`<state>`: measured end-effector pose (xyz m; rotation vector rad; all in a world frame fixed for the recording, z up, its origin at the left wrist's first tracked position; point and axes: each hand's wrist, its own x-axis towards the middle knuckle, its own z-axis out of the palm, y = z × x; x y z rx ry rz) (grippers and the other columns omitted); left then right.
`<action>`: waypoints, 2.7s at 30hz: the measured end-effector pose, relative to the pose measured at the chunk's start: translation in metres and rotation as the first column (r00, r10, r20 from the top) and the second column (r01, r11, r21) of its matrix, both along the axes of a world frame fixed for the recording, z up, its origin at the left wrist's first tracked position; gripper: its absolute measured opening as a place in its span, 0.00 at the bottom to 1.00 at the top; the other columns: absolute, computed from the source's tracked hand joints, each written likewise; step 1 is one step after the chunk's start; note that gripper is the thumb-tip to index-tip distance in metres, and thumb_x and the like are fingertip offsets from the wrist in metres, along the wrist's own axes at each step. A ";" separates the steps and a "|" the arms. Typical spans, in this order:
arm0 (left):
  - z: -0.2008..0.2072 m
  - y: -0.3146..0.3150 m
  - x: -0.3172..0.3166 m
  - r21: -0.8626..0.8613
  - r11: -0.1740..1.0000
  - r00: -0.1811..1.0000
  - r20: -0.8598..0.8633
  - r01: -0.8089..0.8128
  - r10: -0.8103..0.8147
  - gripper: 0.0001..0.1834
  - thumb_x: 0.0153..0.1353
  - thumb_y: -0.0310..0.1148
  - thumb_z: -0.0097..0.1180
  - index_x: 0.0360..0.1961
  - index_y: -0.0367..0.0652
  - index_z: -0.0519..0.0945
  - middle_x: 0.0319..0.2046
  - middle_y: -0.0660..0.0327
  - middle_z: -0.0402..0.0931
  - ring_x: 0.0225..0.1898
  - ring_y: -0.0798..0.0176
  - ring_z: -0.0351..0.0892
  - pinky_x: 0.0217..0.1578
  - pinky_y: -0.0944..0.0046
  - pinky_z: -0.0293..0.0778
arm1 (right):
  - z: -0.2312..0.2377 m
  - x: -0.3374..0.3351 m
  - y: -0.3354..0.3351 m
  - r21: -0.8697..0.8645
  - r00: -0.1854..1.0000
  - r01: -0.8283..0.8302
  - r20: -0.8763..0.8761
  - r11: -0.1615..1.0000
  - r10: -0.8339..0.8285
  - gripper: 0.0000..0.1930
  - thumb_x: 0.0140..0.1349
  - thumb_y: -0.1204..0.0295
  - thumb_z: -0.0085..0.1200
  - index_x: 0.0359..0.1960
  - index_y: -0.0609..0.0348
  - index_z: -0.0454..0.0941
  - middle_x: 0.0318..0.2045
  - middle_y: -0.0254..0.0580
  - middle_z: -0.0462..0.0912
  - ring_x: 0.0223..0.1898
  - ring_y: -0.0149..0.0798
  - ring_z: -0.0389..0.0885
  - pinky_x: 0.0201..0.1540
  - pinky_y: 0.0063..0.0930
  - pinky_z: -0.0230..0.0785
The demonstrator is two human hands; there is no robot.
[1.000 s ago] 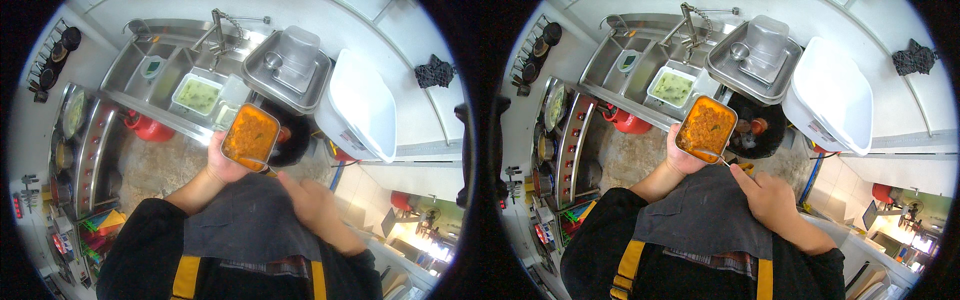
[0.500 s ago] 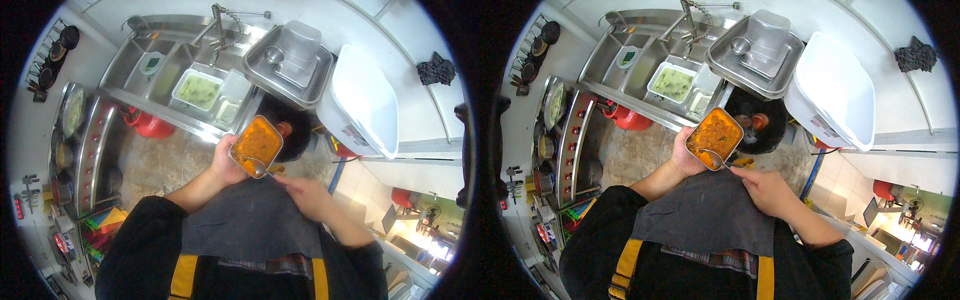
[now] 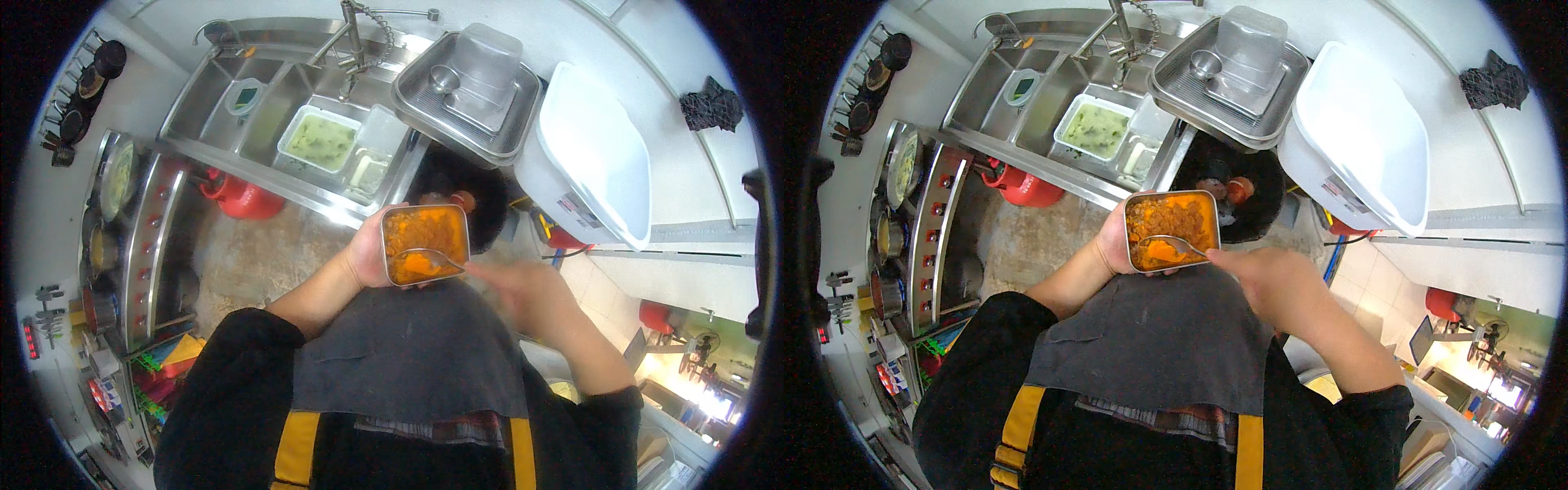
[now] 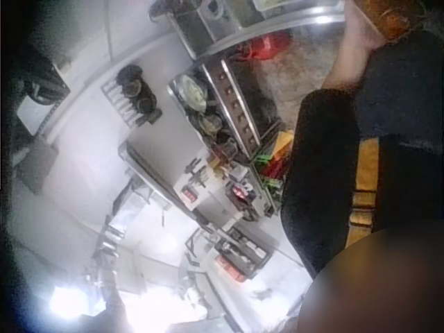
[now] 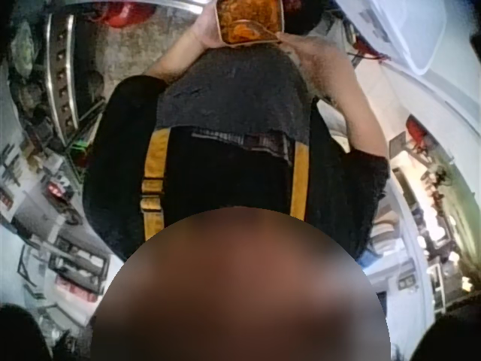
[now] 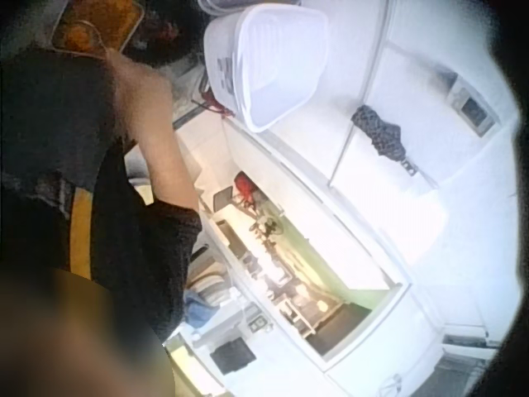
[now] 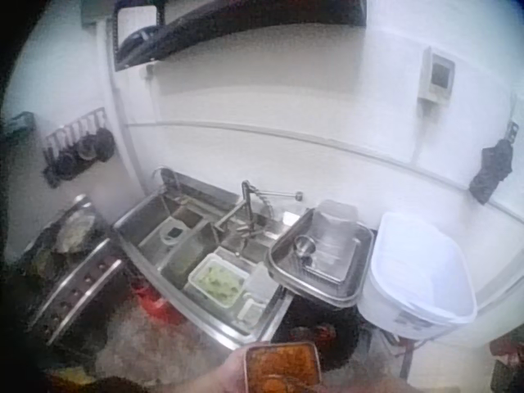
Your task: The person places thin crepes into a rectangular metal tray, then spoons an orange sauce and red sauce onto the crepes. The person handles the crepes and sauces by hand and with a spoon in a commercial kitchen.
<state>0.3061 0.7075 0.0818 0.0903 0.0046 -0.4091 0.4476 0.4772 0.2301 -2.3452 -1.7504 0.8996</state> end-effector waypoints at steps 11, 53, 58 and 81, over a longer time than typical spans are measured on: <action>-0.011 -0.008 0.002 0.056 0.982 0.933 -0.326 0.179 -0.151 0.43 0.69 0.66 0.29 0.71 0.48 0.70 0.52 0.39 0.81 0.29 0.41 0.85 0.14 0.56 0.78 | -0.014 0.013 0.006 -0.045 0.960 -0.001 -0.281 0.999 -0.012 0.20 0.68 0.72 0.53 0.61 0.44 0.81 0.42 0.51 0.87 0.42 0.52 0.87 0.48 0.43 0.78; -0.011 0.025 -0.027 -0.077 0.917 0.902 -0.227 -0.392 0.367 0.52 0.63 0.72 0.48 0.75 0.43 0.62 0.77 0.41 0.50 0.76 0.33 0.52 0.59 0.09 0.54 | -0.262 0.083 -0.026 0.363 0.730 0.675 -0.206 0.642 -0.651 0.20 0.71 0.76 0.46 0.62 0.52 0.80 0.54 0.54 0.85 0.51 0.54 0.86 0.55 0.41 0.76; 0.003 0.023 -0.020 -0.127 0.917 0.926 -0.074 -0.378 0.371 0.57 0.58 0.77 0.49 0.75 0.42 0.61 0.77 0.41 0.48 0.76 0.30 0.52 0.62 0.10 0.52 | -0.134 0.040 -0.025 0.346 0.776 0.615 -0.425 0.708 -0.466 0.20 0.70 0.77 0.49 0.62 0.53 0.80 0.48 0.52 0.87 0.49 0.44 0.87 0.54 0.32 0.75; 0.008 -0.007 -0.004 -0.163 0.983 0.977 -0.207 -0.090 0.055 0.33 0.73 0.57 0.35 0.64 0.46 0.78 0.62 0.52 0.78 0.63 0.43 0.76 0.67 0.38 0.65 | 0.043 0.007 0.007 -0.068 0.934 -0.343 0.086 0.937 0.348 0.22 0.65 0.67 0.57 0.61 0.41 0.80 0.32 0.43 0.86 0.33 0.48 0.87 0.36 0.41 0.78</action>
